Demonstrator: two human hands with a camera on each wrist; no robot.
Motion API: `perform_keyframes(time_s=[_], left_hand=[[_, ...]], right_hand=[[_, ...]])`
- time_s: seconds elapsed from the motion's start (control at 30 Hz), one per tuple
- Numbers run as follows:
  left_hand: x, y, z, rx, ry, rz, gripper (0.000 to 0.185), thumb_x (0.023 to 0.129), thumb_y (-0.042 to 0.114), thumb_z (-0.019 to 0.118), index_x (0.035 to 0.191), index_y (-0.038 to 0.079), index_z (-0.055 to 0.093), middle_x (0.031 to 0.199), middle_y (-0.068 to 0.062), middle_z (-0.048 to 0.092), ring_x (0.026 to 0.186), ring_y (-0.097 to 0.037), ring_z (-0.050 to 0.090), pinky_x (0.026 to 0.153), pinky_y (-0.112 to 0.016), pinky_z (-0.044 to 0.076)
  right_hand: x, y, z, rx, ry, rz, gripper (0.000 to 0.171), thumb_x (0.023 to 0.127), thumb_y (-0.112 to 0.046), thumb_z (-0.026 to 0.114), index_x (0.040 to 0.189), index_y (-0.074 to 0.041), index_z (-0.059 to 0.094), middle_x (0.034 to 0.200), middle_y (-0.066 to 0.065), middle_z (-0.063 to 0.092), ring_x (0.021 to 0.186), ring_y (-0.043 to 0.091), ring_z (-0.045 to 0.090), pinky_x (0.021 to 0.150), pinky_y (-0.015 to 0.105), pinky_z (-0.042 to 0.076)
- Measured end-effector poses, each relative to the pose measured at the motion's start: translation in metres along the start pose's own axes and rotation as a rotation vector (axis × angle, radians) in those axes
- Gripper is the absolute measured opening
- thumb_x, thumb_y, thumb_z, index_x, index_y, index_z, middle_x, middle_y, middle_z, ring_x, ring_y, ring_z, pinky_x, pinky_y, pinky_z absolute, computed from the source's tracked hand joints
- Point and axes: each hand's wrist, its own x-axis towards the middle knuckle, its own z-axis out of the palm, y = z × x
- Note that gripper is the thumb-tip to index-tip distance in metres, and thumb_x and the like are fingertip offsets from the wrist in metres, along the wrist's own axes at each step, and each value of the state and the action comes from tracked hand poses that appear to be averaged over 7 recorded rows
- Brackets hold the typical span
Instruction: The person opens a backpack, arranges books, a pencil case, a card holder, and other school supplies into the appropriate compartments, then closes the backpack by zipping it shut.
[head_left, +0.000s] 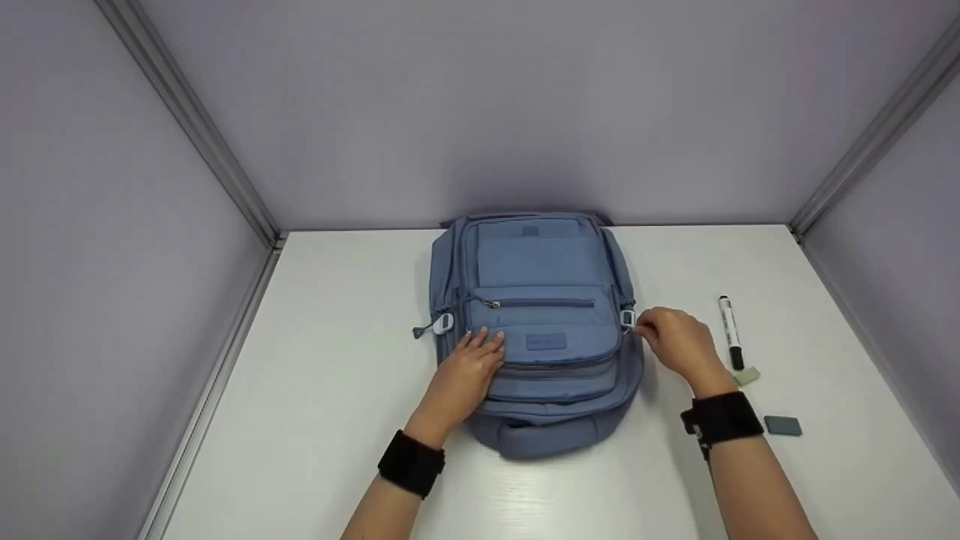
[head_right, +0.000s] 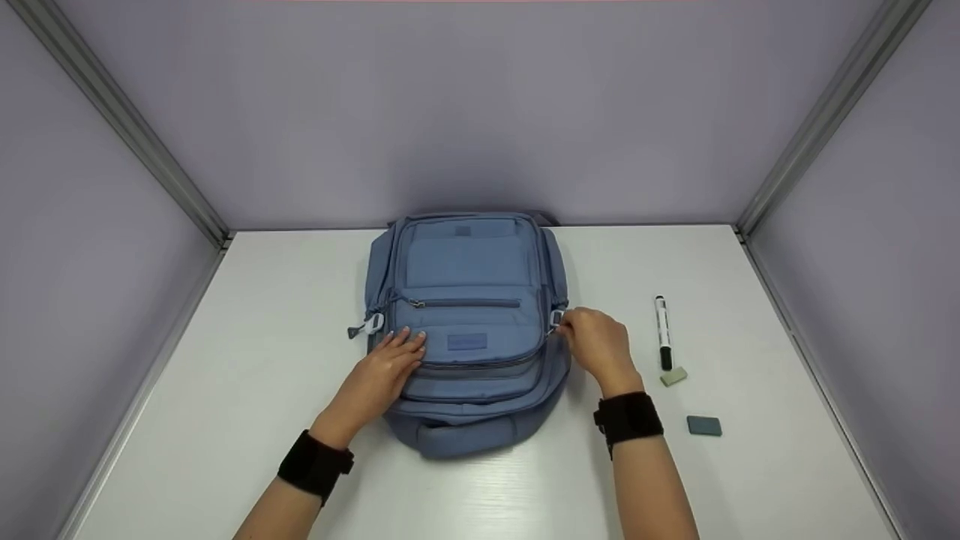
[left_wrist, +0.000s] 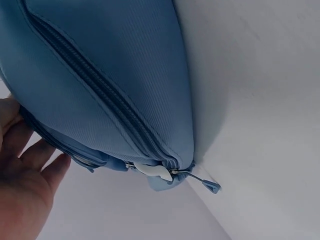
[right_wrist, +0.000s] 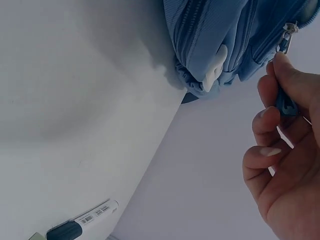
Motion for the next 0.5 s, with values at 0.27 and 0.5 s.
perform_keyframes(time_s=[0.27, 0.5], left_hand=[[-0.001, -0.004, -0.004, -0.078, -0.048, 0.015, 0.025, 0.1, 0.011, 0.057, 0.119, -0.001, 0.068, 0.135, -0.013, 0.057, 0.13, -0.033, 0.048, 0.109, -0.045, 0.033], [-0.001, -0.005, -0.004, -0.122, -0.053, 0.022, 0.023, 0.099, 0.009, 0.057, 0.117, -0.002, 0.068, 0.135, -0.014, 0.058, 0.131, -0.034, 0.047, 0.11, -0.045, 0.032]], right_hand=[[0.025, 0.007, 0.002, -0.047, 0.003, 0.006, 0.009, 0.092, -0.015, 0.07, 0.09, -0.006, 0.072, 0.085, 0.009, 0.069, 0.074, 0.033, 0.066, 0.06, 0.051, 0.049], [0.043, 0.008, 0.004, -0.083, 0.055, 0.016, 0.01, 0.093, -0.014, 0.069, 0.092, -0.005, 0.072, 0.084, 0.01, 0.069, 0.072, 0.033, 0.066, 0.058, 0.05, 0.05]])
